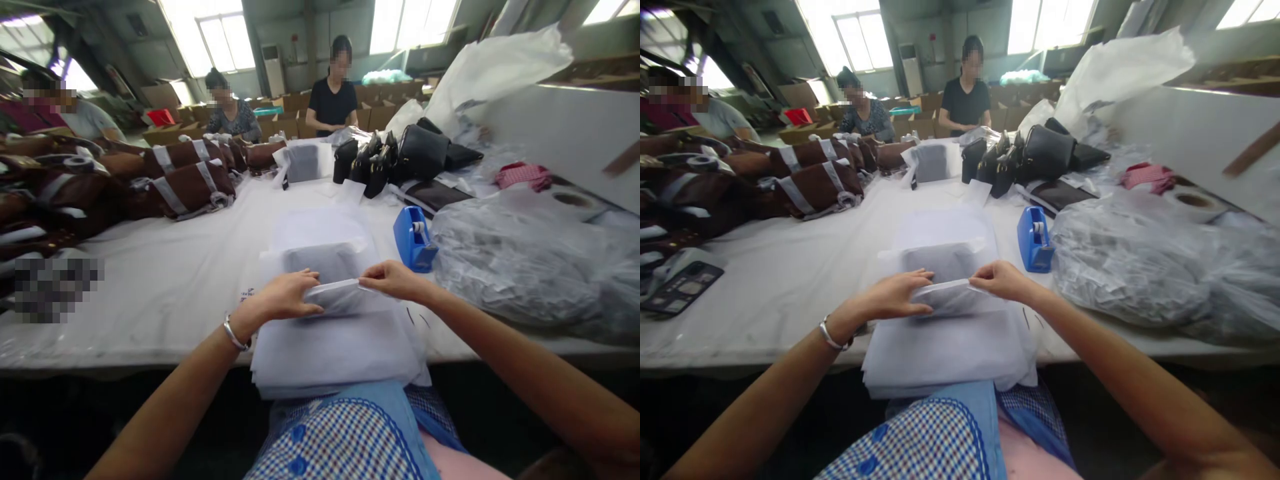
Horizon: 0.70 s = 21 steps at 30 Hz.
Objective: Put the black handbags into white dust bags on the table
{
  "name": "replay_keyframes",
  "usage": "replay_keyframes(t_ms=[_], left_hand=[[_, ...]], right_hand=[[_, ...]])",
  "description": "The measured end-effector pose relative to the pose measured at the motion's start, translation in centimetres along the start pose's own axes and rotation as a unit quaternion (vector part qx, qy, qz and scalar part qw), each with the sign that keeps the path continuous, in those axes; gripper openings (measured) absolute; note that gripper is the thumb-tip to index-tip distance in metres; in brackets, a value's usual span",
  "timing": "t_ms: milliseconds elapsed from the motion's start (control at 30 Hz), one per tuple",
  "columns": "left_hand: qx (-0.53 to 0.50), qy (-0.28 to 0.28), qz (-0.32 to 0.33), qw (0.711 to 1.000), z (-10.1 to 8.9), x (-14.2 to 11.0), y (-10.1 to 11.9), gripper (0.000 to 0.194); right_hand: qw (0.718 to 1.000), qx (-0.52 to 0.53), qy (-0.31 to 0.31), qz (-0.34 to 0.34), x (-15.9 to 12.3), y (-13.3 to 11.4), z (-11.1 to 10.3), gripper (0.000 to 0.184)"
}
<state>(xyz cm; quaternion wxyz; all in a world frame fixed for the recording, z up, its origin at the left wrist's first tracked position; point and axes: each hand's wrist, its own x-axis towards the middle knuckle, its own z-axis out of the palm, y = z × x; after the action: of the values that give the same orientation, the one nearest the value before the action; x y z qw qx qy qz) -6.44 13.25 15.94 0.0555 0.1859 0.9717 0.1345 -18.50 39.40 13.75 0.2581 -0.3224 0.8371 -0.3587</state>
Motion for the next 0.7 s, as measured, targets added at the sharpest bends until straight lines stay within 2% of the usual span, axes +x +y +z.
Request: replay_keyframes(t_ms=[67,100,200,267,300,400,433,533,700], left_hand=[[0.024,0.031,-0.026,0.999,1.0,0.4,0.0,0.017],[0.026,0.044,-0.037,0.998,1.4,0.5,0.0,0.014],[0.023,0.078,-0.041,0.996,2.5,0.7,-0.2,0.016],[0.033,0.096,-0.034,0.994,2.8,0.6,-0.2,0.018],[0.042,0.104,-0.031,0.993,2.9,0.6,-0.2,0.019],[0.076,0.121,-0.037,0.989,3.2,0.2,-0.2,0.018],[0.088,0.124,-0.042,0.988,3.4,0.0,-0.2,0.016],[0.116,0.132,-0.055,0.983,3.8,-0.5,-0.4,0.013],[0.084,0.157,-0.067,0.982,3.8,-0.6,-1.0,0.023]], right_hand=[[0.998,-0.04,0.044,-0.035,-0.2,-0.6,-0.3,0.042],[0.993,-0.071,0.074,-0.063,-0.6,-1.0,-0.3,0.041],[0.955,-0.2,0.155,-0.156,-1.7,-2.5,0.7,0.044],[0.922,-0.284,0.168,-0.2,-1.9,-3.1,1.7,0.055],[0.909,-0.315,0.164,-0.218,-1.7,-3.2,2.2,0.055],[0.884,-0.367,0.139,-0.253,-0.2,-2.5,3.3,0.024],[0.88,-0.373,0.14,-0.259,0.4,-2.1,3.5,0.019],[0.878,-0.366,0.151,-0.27,2.0,-1.0,3.3,0.024],[0.901,-0.324,0.139,-0.251,3.2,0.1,2.9,0.03]])
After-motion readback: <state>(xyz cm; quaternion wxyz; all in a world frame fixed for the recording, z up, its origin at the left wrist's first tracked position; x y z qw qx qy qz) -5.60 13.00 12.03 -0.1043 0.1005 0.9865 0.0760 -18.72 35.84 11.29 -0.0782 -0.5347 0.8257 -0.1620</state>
